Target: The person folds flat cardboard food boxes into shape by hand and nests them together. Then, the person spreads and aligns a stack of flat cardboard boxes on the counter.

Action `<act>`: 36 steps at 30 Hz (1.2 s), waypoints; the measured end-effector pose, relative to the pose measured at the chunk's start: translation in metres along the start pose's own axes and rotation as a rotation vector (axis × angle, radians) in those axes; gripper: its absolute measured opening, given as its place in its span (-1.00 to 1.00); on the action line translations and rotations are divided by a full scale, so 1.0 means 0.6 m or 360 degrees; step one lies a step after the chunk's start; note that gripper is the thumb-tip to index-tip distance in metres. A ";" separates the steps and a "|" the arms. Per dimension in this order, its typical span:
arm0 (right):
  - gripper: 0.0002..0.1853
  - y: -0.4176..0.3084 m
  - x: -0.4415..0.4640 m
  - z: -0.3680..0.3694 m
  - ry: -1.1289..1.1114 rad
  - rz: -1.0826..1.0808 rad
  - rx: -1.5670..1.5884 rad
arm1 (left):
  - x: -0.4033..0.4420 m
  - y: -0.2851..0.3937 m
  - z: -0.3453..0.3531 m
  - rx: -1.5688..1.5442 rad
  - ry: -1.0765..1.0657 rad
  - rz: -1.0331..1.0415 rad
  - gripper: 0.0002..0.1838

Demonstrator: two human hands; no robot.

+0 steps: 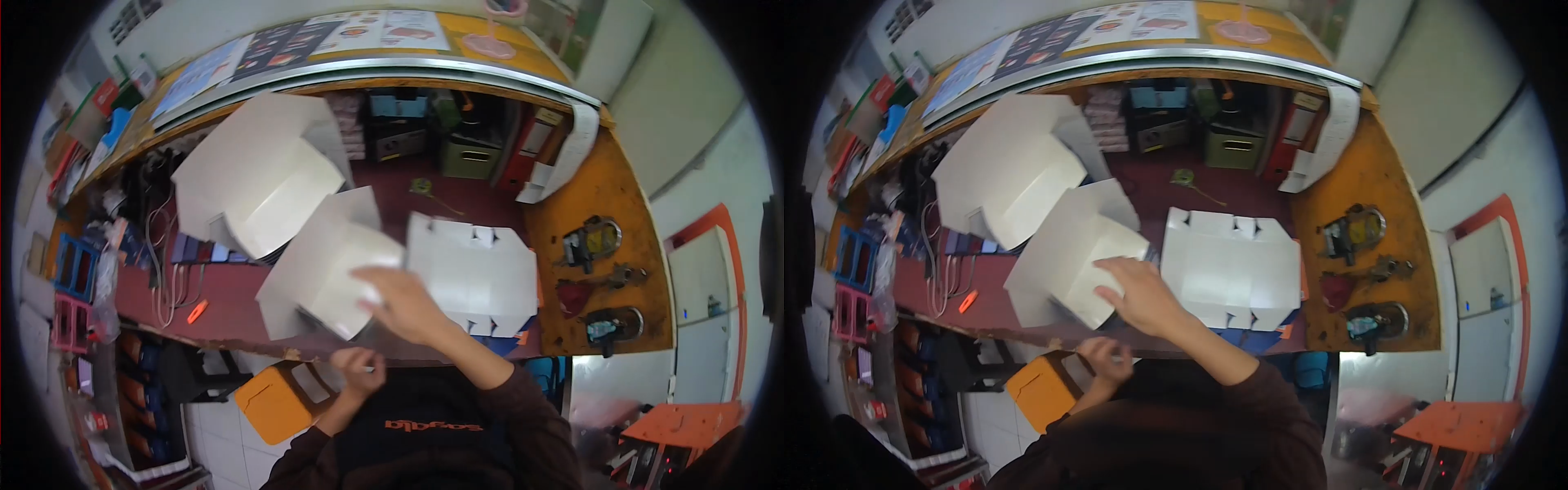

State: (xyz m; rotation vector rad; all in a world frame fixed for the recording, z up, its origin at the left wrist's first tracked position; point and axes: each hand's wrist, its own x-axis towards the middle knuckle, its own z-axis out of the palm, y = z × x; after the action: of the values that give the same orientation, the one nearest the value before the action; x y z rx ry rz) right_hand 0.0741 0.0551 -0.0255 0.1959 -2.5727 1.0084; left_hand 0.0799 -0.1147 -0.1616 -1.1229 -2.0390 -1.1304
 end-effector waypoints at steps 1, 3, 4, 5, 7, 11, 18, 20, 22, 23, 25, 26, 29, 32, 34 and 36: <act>-0.67 0.012 -0.026 -0.026 0.0296 0.0175 0.0077 | 0.013 0.031 0.021 -0.0210 -0.0321 0.0080 -0.67; -0.72 0.045 -0.090 -0.051 0.0826 0.0546 0.0323 | 0.037 0.050 0.115 -0.0419 -0.0902 0.0108 -0.63; -0.72 0.064 -0.128 -0.044 0.0993 0.0859 0.0470 | 0.042 0.069 0.176 -0.0527 -0.1494 0.0167 -0.57; -0.69 0.098 -0.173 -0.026 0.1166 0.0969 0.0471 | 0.030 0.061 0.229 -0.0626 -0.1428 0.0315 -0.39; -0.63 0.113 -0.237 -0.012 0.1216 0.1393 0.0364 | -0.026 0.022 0.355 -0.0383 -0.1532 0.0578 -0.17; -0.79 0.118 -0.329 0.007 0.1474 0.1301 0.0497 | 0.052 0.069 0.327 -0.0491 -0.1708 0.0476 -0.25; -0.83 0.069 -0.393 -0.026 0.1826 0.1254 0.0434 | 0.085 0.117 0.364 -0.0561 -0.2098 0.0448 -0.50; -0.87 0.058 -0.395 -0.023 0.1937 0.1278 0.0376 | 0.090 0.156 0.379 -0.0632 -0.2108 0.0503 -0.51; -0.91 0.018 -0.398 -0.040 0.1981 0.1279 0.0332 | 0.092 0.187 0.383 -0.0681 -0.2105 0.0526 -0.51; -0.90 -0.018 -0.401 -0.060 0.1890 0.1331 0.0584 | 0.091 0.202 0.384 -0.0698 -0.2104 0.0530 -0.52; -0.91 -0.045 -0.403 -0.073 0.1900 0.1271 0.0614 | 0.089 0.224 0.384 -0.0734 -0.2103 0.0531 -0.53; -0.92 -0.051 -0.403 -0.076 0.1900 0.1245 0.0647 | 0.090 0.231 0.385 -0.0747 -0.2102 0.0522 -0.53; -0.93 -0.063 -0.413 -0.084 0.1895 0.1169 0.0748 | 0.091 0.251 0.383 -0.0793 -0.2087 0.0498 -0.54; -0.93 -0.069 -0.417 -0.093 0.1892 0.1093 0.0840 | 0.096 0.262 0.379 -0.0838 -0.2051 0.0452 -0.56; -0.94 -0.072 -0.417 -0.098 0.1878 0.1045 0.0906 | 0.098 0.266 0.374 -0.0872 -0.2027 0.0404 -0.57; -0.94 -0.077 -0.415 -0.103 0.1871 0.0995 0.0985 | 0.101 0.271 0.370 -0.0914 -0.1996 0.0357 -0.57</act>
State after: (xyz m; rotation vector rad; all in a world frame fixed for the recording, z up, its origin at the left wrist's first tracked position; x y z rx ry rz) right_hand 0.3336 0.0620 -0.0512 -0.8409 -1.2004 1.4803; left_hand 0.1756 0.1503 -0.1593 -2.7904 -2.2866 -0.9904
